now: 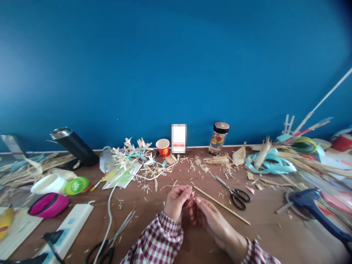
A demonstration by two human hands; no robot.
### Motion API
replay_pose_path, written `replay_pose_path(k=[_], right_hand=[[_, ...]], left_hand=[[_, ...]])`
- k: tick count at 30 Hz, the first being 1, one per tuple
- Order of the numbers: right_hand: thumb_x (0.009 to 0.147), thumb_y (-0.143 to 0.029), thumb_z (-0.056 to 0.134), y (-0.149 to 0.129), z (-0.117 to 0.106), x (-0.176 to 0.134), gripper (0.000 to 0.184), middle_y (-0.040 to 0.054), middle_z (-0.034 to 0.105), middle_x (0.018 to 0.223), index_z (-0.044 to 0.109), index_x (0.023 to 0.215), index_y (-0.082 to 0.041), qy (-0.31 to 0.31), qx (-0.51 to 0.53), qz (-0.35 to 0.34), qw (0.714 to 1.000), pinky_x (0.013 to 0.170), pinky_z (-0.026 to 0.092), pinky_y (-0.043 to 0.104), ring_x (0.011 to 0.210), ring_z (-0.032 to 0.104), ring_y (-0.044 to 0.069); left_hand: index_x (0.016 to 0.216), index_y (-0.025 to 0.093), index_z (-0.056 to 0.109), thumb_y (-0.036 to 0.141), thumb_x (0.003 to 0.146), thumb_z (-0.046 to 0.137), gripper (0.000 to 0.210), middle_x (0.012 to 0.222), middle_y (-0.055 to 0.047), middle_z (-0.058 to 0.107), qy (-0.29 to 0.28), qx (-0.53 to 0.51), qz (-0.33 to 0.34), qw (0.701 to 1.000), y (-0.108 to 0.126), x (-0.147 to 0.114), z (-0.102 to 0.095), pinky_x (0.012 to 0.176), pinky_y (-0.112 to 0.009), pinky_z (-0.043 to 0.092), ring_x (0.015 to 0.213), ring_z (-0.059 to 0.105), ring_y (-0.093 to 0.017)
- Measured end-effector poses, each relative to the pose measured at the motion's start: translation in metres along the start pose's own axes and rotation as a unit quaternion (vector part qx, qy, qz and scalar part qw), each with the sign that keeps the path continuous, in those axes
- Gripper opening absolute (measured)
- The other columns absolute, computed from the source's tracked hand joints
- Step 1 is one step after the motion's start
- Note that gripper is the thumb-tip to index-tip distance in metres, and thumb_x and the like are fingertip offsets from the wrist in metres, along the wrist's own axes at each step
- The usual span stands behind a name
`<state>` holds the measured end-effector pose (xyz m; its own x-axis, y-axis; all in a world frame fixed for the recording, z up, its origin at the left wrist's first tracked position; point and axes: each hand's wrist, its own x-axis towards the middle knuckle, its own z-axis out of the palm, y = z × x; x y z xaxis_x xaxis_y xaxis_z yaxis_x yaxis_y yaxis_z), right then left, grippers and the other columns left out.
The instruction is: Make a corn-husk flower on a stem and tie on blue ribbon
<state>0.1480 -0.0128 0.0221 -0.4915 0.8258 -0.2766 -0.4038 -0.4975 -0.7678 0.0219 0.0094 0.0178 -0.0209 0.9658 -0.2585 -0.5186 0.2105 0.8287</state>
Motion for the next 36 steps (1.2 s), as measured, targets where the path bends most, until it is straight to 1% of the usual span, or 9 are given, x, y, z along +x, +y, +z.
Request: replay_pose_path(k=[6, 10, 18, 24, 30, 36], right_hand=[[0.087, -0.039, 0.048, 0.0020, -0.0002, -0.0003, 0.029, 0.0025, 0.061, 0.071, 0.061, 0.082, -0.013, -0.005, 0.014, 0.000, 1.000, 0.056, 0.040, 0.020, 0.060, 0.054, 0.009], [0.087, -0.041, 0.047, 0.0015, 0.0012, 0.0007, 0.031, 0.0031, 0.062, 0.070, 0.060, 0.081, -0.013, -0.004, 0.006, 0.002, 1.000, 0.056, 0.041, 0.020, 0.061, 0.056, 0.010], [0.087, -0.043, 0.046, 0.0020, 0.0004, 0.0012, 0.033, 0.0030, 0.062, 0.068, 0.058, 0.080, -0.013, -0.006, -0.008, -0.002, 1.000, 0.054, 0.041, 0.020, 0.056, 0.056, 0.009], [0.085, -0.045, 0.049, 0.0026, 0.0014, 0.0008, 0.034, 0.0023, 0.061, 0.066, 0.057, 0.079, -0.013, 0.008, -0.011, 0.001, 1.000, 0.052, 0.041, 0.020, 0.053, 0.055, 0.009], [0.086, -0.043, 0.047, 0.0030, 0.0015, 0.0009, 0.033, 0.0027, 0.062, 0.066, 0.057, 0.079, -0.013, 0.004, -0.011, -0.001, 1.000, 0.052, 0.040, 0.020, 0.053, 0.055, 0.008], [0.085, -0.042, 0.050, 0.0044, 0.0000, 0.0012, 0.030, 0.0024, 0.062, 0.068, 0.057, 0.081, -0.013, 0.004, -0.003, 0.002, 1.000, 0.055, 0.042, 0.021, 0.057, 0.056, 0.010]], left_hand=[[0.069, 0.014, 0.064, 0.035, 0.060, 0.073, 0.024, 0.057, 0.002, 0.061, 0.007, 0.006, 0.000, 1.000, 0.0005, -0.0005, 0.0004, 0.040, -0.018, 0.032, 0.040, 0.043, -0.004], [0.068, 0.013, 0.066, 0.032, 0.057, 0.075, 0.024, 0.058, 0.000, 0.063, 0.017, 0.012, 0.012, 1.000, 0.0021, -0.0011, 0.0010, 0.047, -0.019, 0.036, 0.047, 0.046, -0.006], [0.066, 0.014, 0.065, 0.030, 0.062, 0.073, 0.019, 0.060, 0.000, 0.064, -0.009, 0.008, 0.012, 1.000, 0.0022, -0.0006, -0.0001, 0.054, -0.019, 0.038, 0.052, 0.048, -0.006], [0.065, 0.014, 0.065, 0.030, 0.062, 0.073, 0.018, 0.063, -0.001, 0.064, -0.021, 0.004, 0.011, 1.000, 0.0032, -0.0013, 0.0010, 0.054, -0.020, 0.038, 0.053, 0.048, -0.007], [0.064, 0.013, 0.066, 0.030, 0.061, 0.074, 0.019, 0.059, 0.000, 0.062, -0.009, -0.004, 0.008, 1.000, 0.0029, 0.0000, 0.0012, 0.050, -0.020, 0.037, 0.049, 0.048, -0.007], [0.066, 0.013, 0.067, 0.029, 0.059, 0.075, 0.019, 0.059, -0.001, 0.063, -0.003, -0.021, 0.009, 1.000, 0.0014, 0.0007, 0.0010, 0.053, -0.020, 0.039, 0.052, 0.050, -0.007]])
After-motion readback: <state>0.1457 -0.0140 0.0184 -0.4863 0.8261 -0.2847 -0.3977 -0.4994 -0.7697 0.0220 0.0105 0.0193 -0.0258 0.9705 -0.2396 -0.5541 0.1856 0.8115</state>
